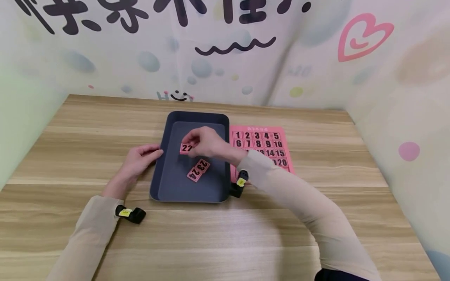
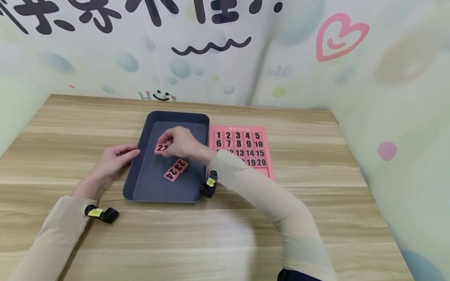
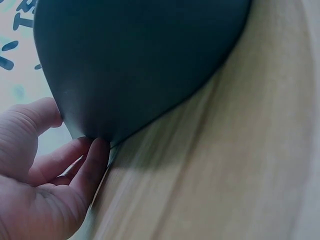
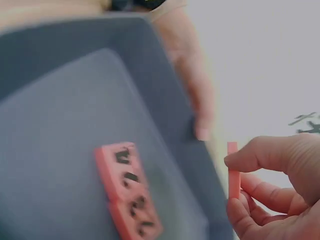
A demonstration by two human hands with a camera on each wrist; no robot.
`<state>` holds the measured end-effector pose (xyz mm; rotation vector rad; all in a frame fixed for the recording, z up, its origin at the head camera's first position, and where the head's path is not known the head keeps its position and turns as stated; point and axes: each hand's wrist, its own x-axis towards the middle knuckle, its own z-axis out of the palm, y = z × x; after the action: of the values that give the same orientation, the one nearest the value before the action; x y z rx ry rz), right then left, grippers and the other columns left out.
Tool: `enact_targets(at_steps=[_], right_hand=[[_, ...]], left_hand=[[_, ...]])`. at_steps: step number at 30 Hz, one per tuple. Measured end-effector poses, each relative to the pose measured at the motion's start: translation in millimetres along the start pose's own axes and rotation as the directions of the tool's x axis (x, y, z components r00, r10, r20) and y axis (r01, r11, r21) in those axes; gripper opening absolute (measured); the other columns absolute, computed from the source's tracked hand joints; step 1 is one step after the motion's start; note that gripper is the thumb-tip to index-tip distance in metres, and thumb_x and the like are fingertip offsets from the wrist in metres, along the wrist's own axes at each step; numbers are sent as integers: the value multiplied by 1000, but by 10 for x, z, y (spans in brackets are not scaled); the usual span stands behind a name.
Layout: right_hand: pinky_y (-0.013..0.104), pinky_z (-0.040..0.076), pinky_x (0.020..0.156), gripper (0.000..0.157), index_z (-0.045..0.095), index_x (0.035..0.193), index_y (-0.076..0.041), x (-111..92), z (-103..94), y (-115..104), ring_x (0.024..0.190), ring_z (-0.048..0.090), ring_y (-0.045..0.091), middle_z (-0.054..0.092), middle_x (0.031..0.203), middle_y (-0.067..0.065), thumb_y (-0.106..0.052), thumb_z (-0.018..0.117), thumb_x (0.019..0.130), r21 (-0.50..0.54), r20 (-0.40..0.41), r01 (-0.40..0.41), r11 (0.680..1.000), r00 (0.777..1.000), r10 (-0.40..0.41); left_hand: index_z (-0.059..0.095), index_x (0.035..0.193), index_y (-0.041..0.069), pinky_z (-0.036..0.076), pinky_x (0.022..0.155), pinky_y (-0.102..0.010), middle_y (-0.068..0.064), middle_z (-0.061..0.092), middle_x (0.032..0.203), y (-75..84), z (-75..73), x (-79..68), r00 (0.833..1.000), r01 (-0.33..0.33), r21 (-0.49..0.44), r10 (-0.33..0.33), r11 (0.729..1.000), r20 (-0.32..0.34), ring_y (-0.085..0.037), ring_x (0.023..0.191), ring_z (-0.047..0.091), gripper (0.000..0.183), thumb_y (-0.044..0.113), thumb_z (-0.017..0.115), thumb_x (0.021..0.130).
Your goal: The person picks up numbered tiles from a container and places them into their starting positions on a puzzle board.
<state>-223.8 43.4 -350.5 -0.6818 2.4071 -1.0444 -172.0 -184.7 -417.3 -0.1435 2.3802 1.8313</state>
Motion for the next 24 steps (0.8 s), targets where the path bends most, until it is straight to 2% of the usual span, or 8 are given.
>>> enact_targets(at_steps=[4, 10, 17, 20, 24], right_hand=[[22, 49, 79, 35, 66, 109, -3, -246, -229, 114, 91, 59, 17, 62, 102, 8, 2, 72, 75, 25, -31, 47, 999, 998, -46], [33, 50, 82, 34, 65, 106, -1, -703, -423, 561, 93, 58, 23, 62, 103, 10, 5, 71, 73, 5, -105, 35, 999, 994, -34], [37, 51, 82, 34, 66, 103, 0, -1119, -424, 990, 91, 56, 23, 60, 99, 10, 2, 76, 71, -99, -187, 32, 995, 981, -50], [36, 52, 81, 35, 66, 102, 0, -1215, -376, 1095, 90, 57, 24, 59, 99, 10, 5, 75, 69, -129, -196, 48, 991, 978, -72], [33, 52, 77, 37, 66, 100, 1, -1269, -312, 1199, 88, 56, 23, 57, 99, 9, 10, 71, 65, -192, -226, 99, 976, 964, -142]], left_hand=[[50, 126, -12, 46, 75, -11, 16, 59, 94, 4, 0, 8, 1000, -5, -1, 5, 1000, 6, 6, 88, 53, 48, 19, 62, 91], [50, 126, -13, 46, 75, -10, 18, 59, 92, 11, -5, -1, 1000, 1, -14, -1, 1000, 3, 6, 87, 53, 51, 21, 63, 91], [50, 127, -12, 46, 76, -10, 17, 57, 93, 30, -12, -17, 1000, 14, -3, -14, 1000, 13, 5, 88, 53, 50, 21, 62, 91], [50, 127, -11, 46, 76, -10, 15, 58, 95, 29, -14, -16, 1000, 15, 7, -15, 1000, 15, 5, 89, 53, 50, 21, 62, 91], [50, 127, -12, 46, 76, -10, 17, 58, 93, 25, -9, -12, 1000, 13, 2, -13, 1000, 14, 5, 88, 53, 50, 21, 62, 91]])
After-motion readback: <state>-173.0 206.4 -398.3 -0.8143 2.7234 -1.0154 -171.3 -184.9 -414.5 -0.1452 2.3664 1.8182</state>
